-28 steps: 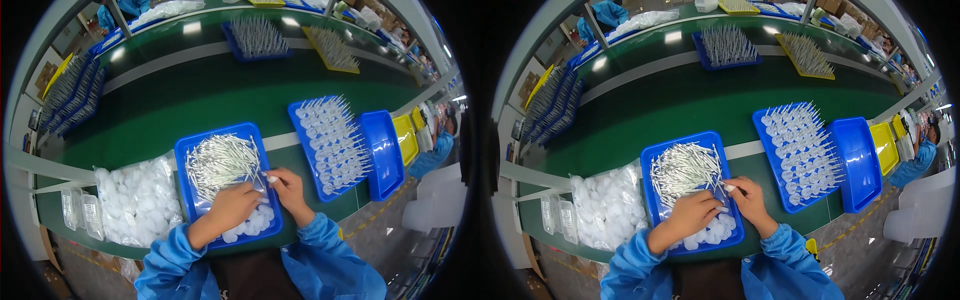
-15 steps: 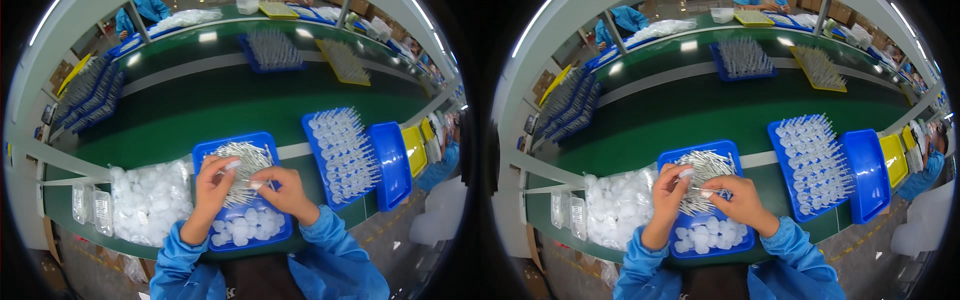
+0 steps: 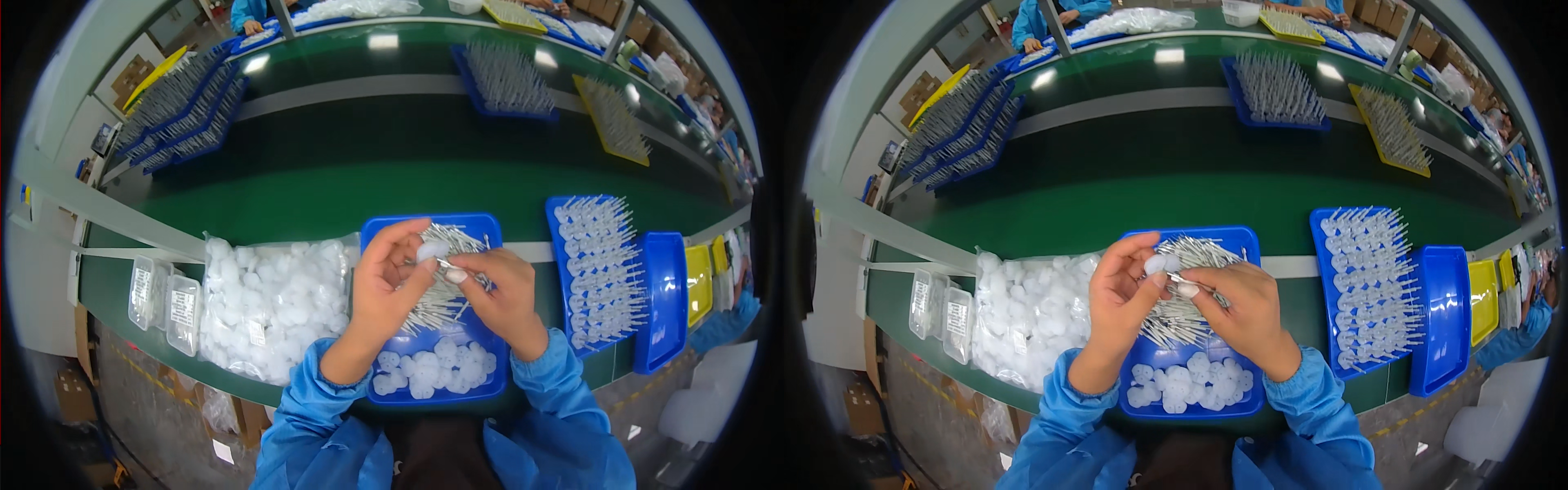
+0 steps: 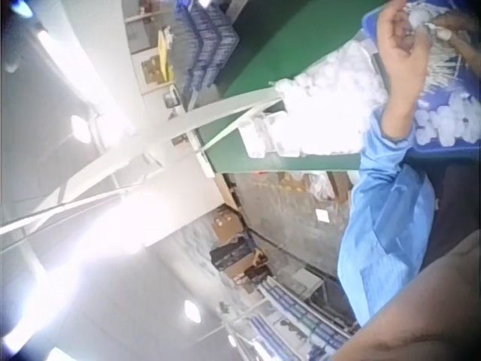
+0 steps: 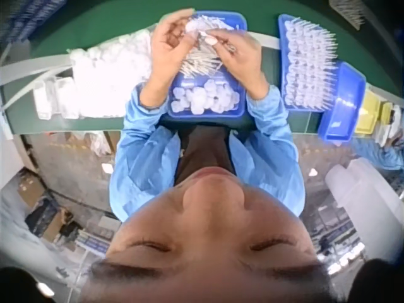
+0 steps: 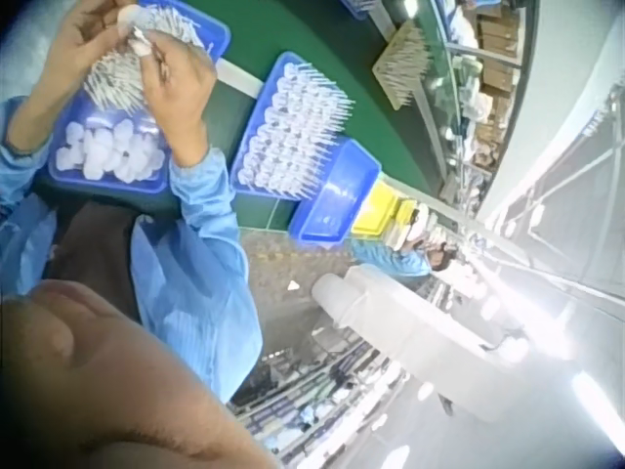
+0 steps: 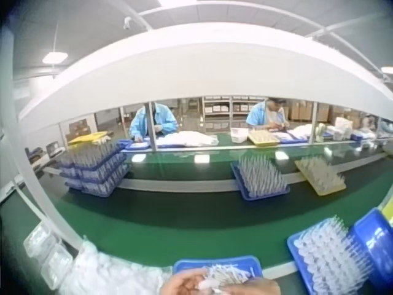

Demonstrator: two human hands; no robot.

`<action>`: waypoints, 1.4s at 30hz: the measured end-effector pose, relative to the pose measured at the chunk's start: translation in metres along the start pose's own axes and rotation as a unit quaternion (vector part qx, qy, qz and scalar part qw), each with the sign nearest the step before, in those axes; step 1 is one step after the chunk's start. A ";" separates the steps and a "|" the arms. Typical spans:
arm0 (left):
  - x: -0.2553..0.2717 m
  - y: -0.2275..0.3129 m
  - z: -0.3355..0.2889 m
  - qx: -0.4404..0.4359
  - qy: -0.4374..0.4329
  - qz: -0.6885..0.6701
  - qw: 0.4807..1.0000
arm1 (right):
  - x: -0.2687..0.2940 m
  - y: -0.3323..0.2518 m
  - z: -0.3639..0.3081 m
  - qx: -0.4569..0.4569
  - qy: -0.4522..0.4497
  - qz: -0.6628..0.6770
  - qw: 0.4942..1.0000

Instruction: The person inserts white plastic sticks into white cotton buns by hand. They pick up the components from a blue tray, assemble them, and place the finished swabs into a blue rack. The person also refills the tray with sticks from a plastic container during the process.

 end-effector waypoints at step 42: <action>-0.012 -0.005 -0.003 -0.103 -0.090 0.365 0.921 | -0.024 0.067 -0.024 -0.287 -0.098 0.230 0.925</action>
Point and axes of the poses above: each hand's wrist, its own z-axis towards the middle knuckle, its own x-axis out of the back of the hand, y = z × x, the point moved 10 cm from there along z, towards the middle knuckle, and after that the axes turned 6 degrees about -x, right-handed, at the moved point
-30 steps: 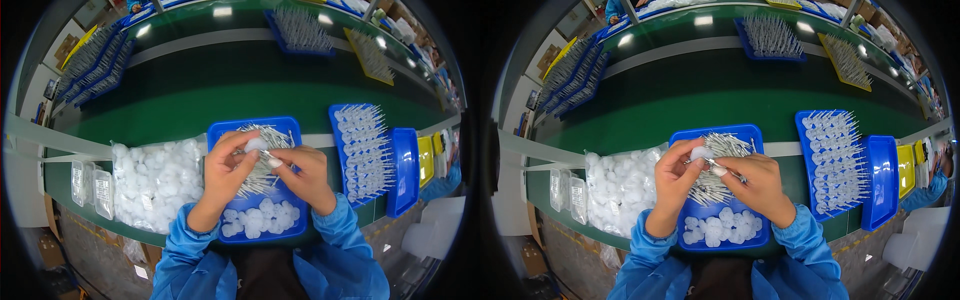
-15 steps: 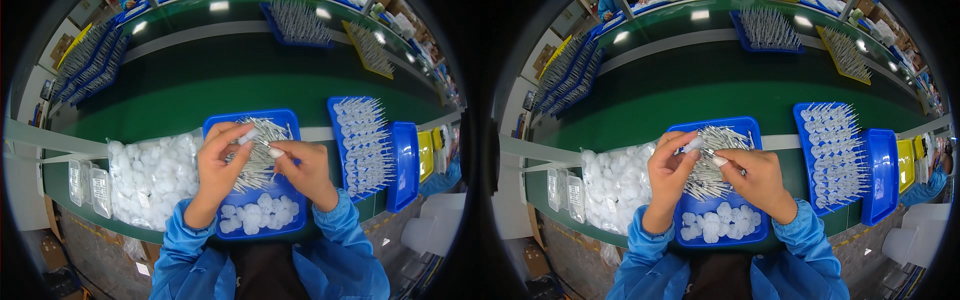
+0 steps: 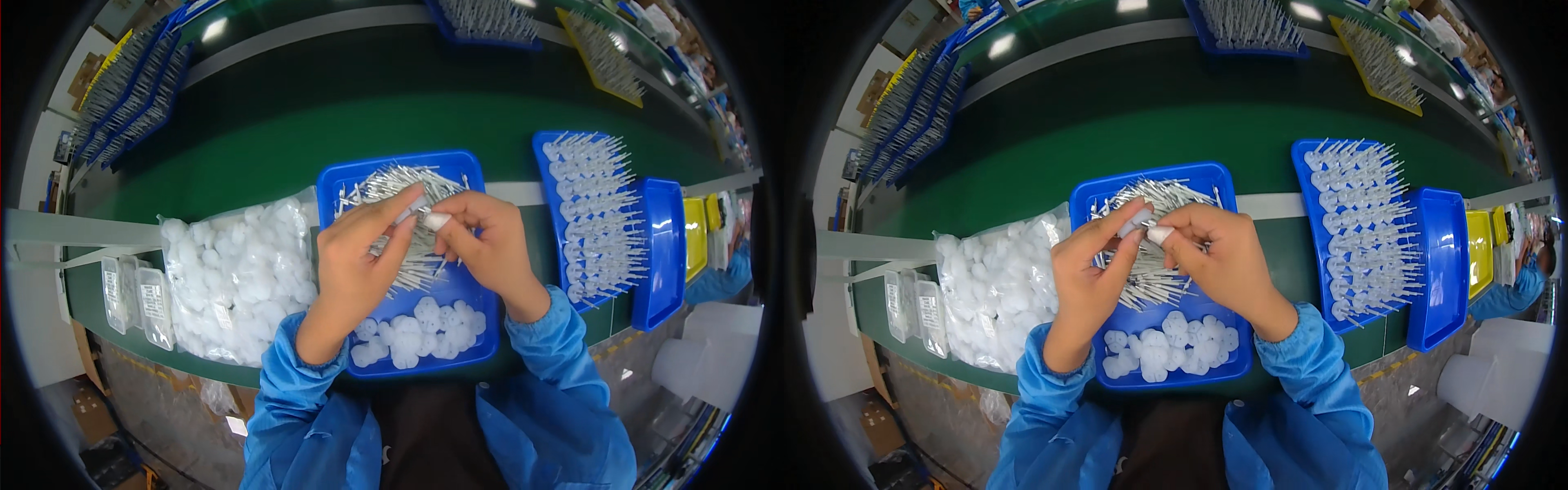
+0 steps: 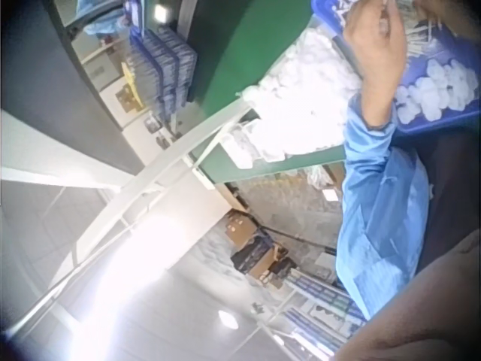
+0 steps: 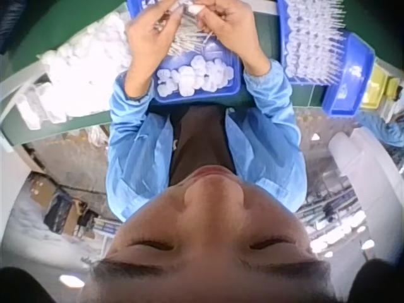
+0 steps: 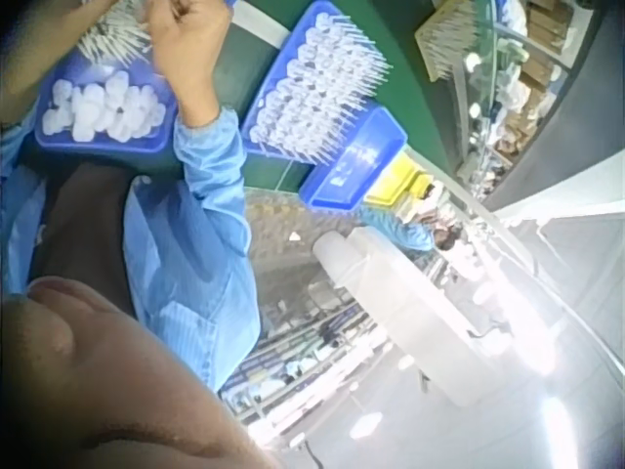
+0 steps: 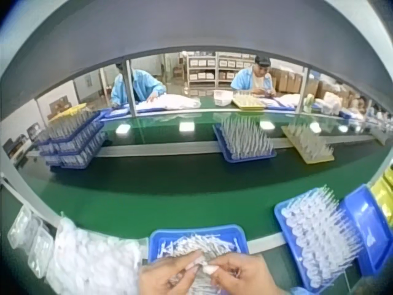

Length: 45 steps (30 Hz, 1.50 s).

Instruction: The person inserts white plastic sticks into white cotton buns by hand. They pick up the components from a blue tray, assemble them, and place the finished swabs into a blue rack. The person also refills the tray with sticks from a plastic container during the process.

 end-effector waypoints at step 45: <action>-0.012 0.023 0.004 -0.052 -0.089 -0.114 0.988 | 0.010 0.003 -0.001 0.026 -0.032 0.121 0.992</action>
Point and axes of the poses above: each hand's wrist, its own z-axis towards the middle knuckle, its own x-axis out of the back of the hand, y = z × x, the point moved 10 cm from there along z, towards the middle knuckle, and after that the axes turned 6 degrees about -x, right-handed, at the moved point
